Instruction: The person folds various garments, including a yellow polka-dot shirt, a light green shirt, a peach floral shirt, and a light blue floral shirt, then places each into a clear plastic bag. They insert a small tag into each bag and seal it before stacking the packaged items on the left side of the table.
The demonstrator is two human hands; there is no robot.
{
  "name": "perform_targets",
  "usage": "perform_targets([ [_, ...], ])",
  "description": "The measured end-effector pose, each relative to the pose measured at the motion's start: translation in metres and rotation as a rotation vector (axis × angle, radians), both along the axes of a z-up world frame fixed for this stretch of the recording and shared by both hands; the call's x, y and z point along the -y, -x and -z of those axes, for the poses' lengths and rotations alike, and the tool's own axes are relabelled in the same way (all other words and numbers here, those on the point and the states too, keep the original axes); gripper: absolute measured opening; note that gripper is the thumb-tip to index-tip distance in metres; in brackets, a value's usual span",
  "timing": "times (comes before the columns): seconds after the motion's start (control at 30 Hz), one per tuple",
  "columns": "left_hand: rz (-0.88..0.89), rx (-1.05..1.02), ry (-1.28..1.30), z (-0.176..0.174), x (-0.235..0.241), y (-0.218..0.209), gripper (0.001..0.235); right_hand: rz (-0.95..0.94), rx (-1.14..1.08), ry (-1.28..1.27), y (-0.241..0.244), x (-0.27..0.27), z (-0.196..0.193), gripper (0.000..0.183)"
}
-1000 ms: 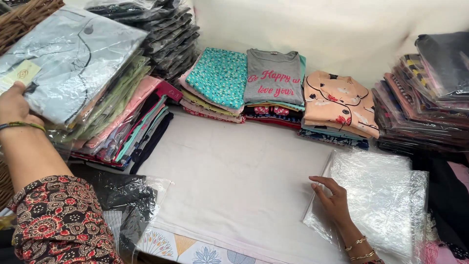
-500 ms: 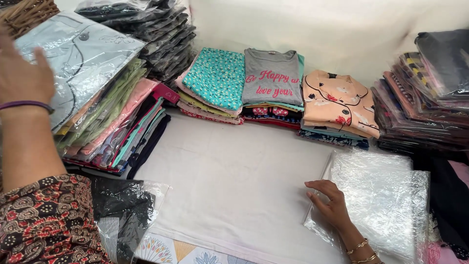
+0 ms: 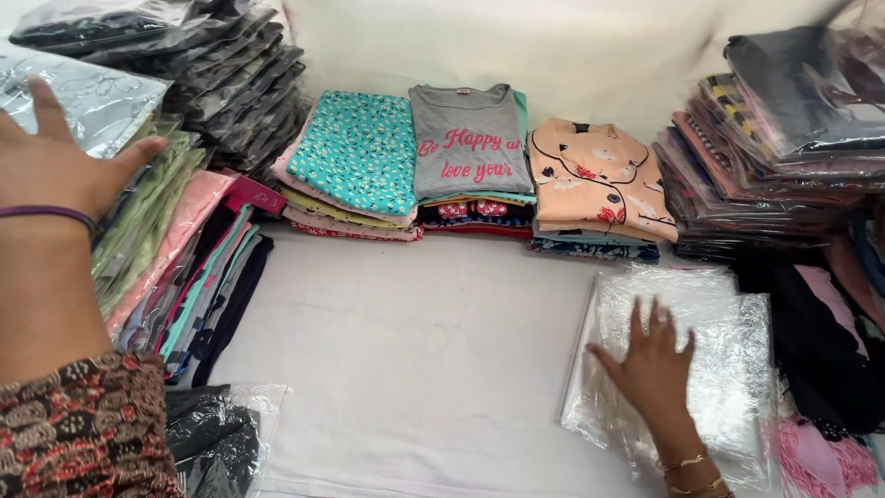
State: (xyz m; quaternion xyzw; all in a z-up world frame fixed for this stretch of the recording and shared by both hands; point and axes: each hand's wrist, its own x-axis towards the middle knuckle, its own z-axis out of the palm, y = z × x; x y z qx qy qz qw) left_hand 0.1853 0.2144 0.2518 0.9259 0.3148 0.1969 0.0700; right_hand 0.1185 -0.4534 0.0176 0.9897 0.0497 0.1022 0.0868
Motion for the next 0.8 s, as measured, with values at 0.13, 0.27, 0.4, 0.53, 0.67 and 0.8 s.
perform_targets([
  [0.13,0.392,0.151,-0.211,0.005,0.102,0.021,0.111,0.337,0.070,0.135,-0.007,0.059,0.018,0.076],
  [0.27,0.873,0.337,-0.345,0.082,0.219,0.030,0.081,0.269,0.300,-0.194,0.005,0.080,0.012,0.024],
  [0.4,1.236,0.123,0.057,0.186,0.338,0.043,0.073,0.274,0.572,-0.252,0.037,0.092,-0.053,0.028],
  [0.53,1.438,-0.298,0.475,0.262,0.442,0.052,0.092,-0.075,0.752,-1.169,0.058,0.113,-0.083,0.045],
  [0.67,1.443,-0.523,0.326,0.239,0.501,0.086,0.092,-0.669,0.900,-1.811,0.059,0.110,-0.101,0.046],
  [0.8,1.525,-0.443,0.425,0.268,0.484,0.062,0.093,-0.802,0.798,-2.098,0.036,0.077,-0.097,0.042],
])
